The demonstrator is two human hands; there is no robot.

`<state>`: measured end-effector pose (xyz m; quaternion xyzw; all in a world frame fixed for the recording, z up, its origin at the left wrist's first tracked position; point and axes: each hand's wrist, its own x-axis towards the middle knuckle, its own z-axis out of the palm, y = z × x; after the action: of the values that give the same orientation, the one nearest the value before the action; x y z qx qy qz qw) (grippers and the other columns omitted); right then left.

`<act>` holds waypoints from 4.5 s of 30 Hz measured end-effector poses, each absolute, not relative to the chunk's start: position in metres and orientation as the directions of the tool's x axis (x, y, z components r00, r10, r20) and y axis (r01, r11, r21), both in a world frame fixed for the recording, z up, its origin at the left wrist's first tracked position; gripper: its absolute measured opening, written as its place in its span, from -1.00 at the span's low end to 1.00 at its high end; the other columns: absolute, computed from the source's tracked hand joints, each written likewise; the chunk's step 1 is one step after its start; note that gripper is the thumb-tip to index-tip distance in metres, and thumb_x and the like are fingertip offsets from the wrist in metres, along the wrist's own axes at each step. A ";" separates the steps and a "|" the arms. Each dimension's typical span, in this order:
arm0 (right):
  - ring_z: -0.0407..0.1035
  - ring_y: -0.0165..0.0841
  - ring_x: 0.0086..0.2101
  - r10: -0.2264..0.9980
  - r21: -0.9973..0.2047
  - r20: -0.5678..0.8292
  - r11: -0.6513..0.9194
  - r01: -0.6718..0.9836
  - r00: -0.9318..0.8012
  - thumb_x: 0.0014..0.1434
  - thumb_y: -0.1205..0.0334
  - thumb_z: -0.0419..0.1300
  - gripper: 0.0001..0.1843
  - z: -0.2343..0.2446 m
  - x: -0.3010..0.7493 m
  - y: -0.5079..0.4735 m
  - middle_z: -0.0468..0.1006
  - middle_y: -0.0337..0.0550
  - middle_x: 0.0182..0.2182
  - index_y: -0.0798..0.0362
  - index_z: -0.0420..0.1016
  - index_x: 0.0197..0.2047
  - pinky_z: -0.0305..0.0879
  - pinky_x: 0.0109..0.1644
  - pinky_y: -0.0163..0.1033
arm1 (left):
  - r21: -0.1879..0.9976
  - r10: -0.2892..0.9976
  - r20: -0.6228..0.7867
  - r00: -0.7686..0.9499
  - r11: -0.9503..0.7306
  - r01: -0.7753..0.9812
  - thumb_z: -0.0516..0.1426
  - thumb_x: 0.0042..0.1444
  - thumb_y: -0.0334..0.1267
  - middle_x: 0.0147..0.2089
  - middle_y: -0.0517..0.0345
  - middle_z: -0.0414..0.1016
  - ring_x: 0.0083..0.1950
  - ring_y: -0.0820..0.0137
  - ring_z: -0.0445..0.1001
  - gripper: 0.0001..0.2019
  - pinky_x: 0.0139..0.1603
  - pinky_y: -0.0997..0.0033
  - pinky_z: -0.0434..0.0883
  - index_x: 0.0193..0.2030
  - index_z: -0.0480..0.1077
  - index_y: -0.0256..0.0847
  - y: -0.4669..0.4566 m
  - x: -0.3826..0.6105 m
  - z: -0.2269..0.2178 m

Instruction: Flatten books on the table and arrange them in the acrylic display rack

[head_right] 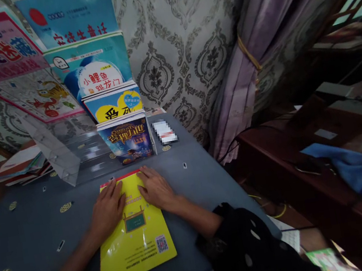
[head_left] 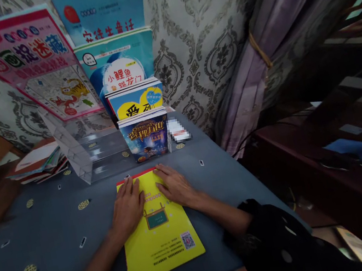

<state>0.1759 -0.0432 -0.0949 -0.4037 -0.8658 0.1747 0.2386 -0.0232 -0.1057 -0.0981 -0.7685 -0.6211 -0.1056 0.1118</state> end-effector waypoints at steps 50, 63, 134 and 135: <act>0.39 -0.27 0.14 0.828 -0.728 0.361 0.537 0.427 -0.429 0.44 0.14 -0.12 -0.57 -0.093 0.190 -0.013 0.52 0.01 0.13 0.07 0.38 0.22 0.28 0.23 -0.12 | 0.074 0.869 0.221 0.443 -0.468 0.880 -0.07 0.35 -0.29 0.35 -0.07 0.33 0.42 0.13 0.19 -0.56 0.33 -0.20 0.13 0.33 0.25 -0.17 -0.062 0.019 -0.085; 0.43 -0.26 0.10 0.835 -0.717 0.325 0.524 0.460 -0.445 0.42 0.18 -0.09 -0.61 -0.093 0.191 -0.012 0.55 0.01 0.10 0.09 0.40 0.18 0.30 0.19 -0.12 | -0.001 0.935 0.239 0.263 -0.271 0.963 -0.10 0.35 -0.26 0.30 -0.02 0.40 0.35 0.14 0.31 -0.58 0.28 -0.05 0.27 0.27 0.35 -0.17 -0.100 -0.039 -0.080; 0.45 -0.23 0.06 0.825 -0.786 0.402 0.533 0.313 -0.396 0.42 0.13 -0.08 -0.59 -0.096 0.192 -0.003 0.57 0.02 0.06 0.09 0.48 0.13 0.31 0.17 -0.11 | 0.073 0.776 0.313 0.548 -0.595 0.800 -0.06 0.35 -0.30 0.27 -0.06 0.44 0.30 0.15 0.35 -0.60 0.24 0.01 0.30 0.27 0.35 -0.21 -0.034 0.004 -0.088; 0.45 -0.23 0.07 0.825 -0.787 0.398 0.532 0.313 -0.400 0.42 0.13 -0.08 -0.58 -0.096 0.192 -0.002 0.57 0.02 0.07 0.10 0.47 0.13 0.30 0.17 -0.10 | 0.078 0.769 0.320 0.554 -0.604 0.794 -0.06 0.35 -0.31 0.26 -0.06 0.44 0.29 0.16 0.37 -0.60 0.23 0.02 0.30 0.26 0.36 -0.22 -0.034 0.004 -0.088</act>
<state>0.1923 -0.0024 -0.0958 -0.3670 -0.7751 0.3153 0.4063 0.0036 -0.0343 -0.0879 -0.8806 -0.4436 -0.1625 0.0378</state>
